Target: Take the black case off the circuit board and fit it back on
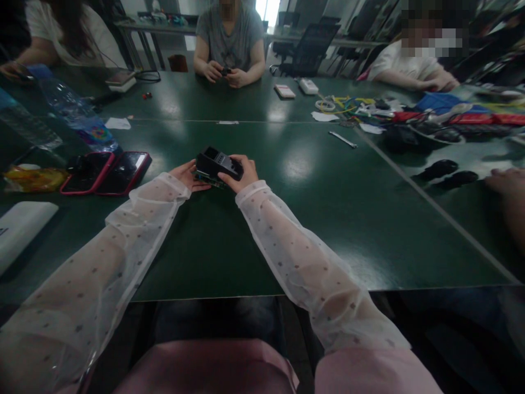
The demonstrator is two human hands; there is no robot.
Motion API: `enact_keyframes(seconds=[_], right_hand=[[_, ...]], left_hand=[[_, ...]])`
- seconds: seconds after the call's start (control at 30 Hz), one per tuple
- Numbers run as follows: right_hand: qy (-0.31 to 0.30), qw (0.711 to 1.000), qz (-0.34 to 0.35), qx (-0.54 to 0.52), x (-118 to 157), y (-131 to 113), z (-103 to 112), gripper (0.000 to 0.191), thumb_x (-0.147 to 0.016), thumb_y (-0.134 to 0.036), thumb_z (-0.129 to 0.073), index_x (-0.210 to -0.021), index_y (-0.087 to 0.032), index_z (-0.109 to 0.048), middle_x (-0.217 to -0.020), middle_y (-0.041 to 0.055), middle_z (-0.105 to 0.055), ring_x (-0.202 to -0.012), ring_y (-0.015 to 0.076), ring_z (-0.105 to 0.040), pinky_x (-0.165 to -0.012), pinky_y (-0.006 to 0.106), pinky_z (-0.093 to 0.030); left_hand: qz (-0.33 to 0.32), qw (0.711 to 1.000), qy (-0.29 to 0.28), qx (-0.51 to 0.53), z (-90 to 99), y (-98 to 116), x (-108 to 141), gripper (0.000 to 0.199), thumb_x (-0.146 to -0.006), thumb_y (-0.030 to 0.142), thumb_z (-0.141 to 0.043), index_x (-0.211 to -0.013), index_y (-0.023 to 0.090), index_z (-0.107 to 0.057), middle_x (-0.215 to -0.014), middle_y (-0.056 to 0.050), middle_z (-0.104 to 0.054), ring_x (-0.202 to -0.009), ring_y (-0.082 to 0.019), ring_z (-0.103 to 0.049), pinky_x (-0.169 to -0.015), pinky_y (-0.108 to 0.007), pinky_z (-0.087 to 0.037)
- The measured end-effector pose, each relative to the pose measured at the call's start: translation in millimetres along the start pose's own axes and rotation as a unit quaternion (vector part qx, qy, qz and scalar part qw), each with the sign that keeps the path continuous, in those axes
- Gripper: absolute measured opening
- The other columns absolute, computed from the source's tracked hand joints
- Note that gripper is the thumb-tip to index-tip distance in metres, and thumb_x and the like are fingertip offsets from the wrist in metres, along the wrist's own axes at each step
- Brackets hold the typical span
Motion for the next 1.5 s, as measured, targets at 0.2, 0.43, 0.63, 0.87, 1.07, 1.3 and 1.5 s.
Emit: enact_keyframes(seconds=[0.2,0.43,0.63,0.87,1.07,1.3,1.5], right_hand=[[0.004,0.998,0.042,0.040,2.6,-8.8,-7.1,0.054,-0.068,-0.046,-0.073,-0.114,-0.026,-0.054,-0.112,0.0082,-0.060,-0.110,0.0306,-0.053,-0.096,0.052,-0.045],[-0.072,0.994,0.029,0.076,2.3,-1.4,-20.4,0.058,-0.065,-0.041,-0.077,-0.114,-0.022,-0.054,-0.112,0.0112,-0.062,-0.108,0.0322,-0.052,-0.096,0.051,-0.044],[-0.095,0.995,-0.036,-0.004,3.6,9.6,-23.0,0.067,-0.068,-0.071,-0.067,-0.116,-0.026,-0.054,-0.113,0.0089,-0.062,-0.109,0.0307,-0.056,-0.096,0.051,-0.045],[-0.112,0.965,-0.148,-0.183,3.7,19.2,-24.1,0.068,-0.072,-0.076,-0.059,-0.113,-0.023,-0.054,-0.091,0.0062,-0.067,-0.089,0.0242,-0.065,-0.085,0.044,-0.052],[-0.107,0.950,-0.176,-0.234,1.5,21.4,-21.3,0.066,-0.063,-0.069,-0.072,-0.109,-0.024,-0.057,-0.093,0.0060,-0.071,-0.094,0.0254,-0.068,-0.091,0.047,-0.052],[-0.114,0.951,-0.167,-0.232,3.3,15.6,-16.0,0.058,-0.069,-0.061,-0.072,-0.112,-0.024,-0.058,-0.093,0.0045,-0.071,-0.093,0.0235,-0.069,-0.093,0.048,-0.051],[-0.132,0.947,-0.171,-0.239,3.4,17.0,-17.7,0.059,-0.067,-0.057,-0.075,-0.111,-0.023,-0.057,-0.094,0.0053,-0.071,-0.090,0.0231,-0.069,-0.089,0.048,-0.053]], left_hand=[[-0.006,1.000,-0.012,0.002,1.7,0.7,-3.3,0.056,-0.080,0.058,-0.065,-0.124,0.025,-0.052,-0.114,-0.011,-0.066,-0.120,-0.032,-0.060,-0.110,-0.054,-0.035],[-0.026,1.000,0.010,0.005,-5.3,2.0,3.3,0.057,-0.082,0.055,-0.065,-0.122,0.016,-0.056,-0.116,-0.018,-0.066,-0.126,-0.035,-0.055,-0.107,-0.055,-0.040],[-0.024,0.999,0.046,0.008,-7.1,4.9,11.0,0.046,-0.080,0.032,-0.070,-0.120,0.016,-0.056,-0.115,-0.016,-0.066,-0.122,-0.033,-0.058,-0.104,-0.049,-0.046],[-0.018,0.999,0.038,0.024,-9.7,8.6,15.5,0.042,-0.082,0.030,-0.066,-0.121,0.019,-0.057,-0.115,-0.012,-0.067,-0.122,-0.030,-0.059,-0.107,-0.046,-0.046],[-0.040,0.999,0.009,0.006,-14.0,11.7,20.6,0.042,-0.080,0.032,-0.069,-0.120,0.020,-0.059,-0.118,-0.013,-0.067,-0.124,-0.031,-0.057,-0.112,-0.050,-0.039],[-0.046,0.998,0.031,0.011,-16.6,13.5,21.7,0.041,-0.081,0.030,-0.069,-0.120,0.021,-0.060,-0.119,-0.012,-0.066,-0.123,-0.031,-0.058,-0.112,-0.049,-0.038],[-0.041,0.999,0.027,0.003,-15.8,11.7,18.6,0.040,-0.081,0.025,-0.069,-0.120,0.020,-0.060,-0.116,-0.010,-0.067,-0.117,-0.027,-0.061,-0.109,-0.047,-0.042]])
Point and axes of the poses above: each hand's wrist, its own x-axis away from the middle knuckle, its own z-axis out of the back of the hand, y = z × x, the point moved 7 cm from there along -x, towards the middle knuckle
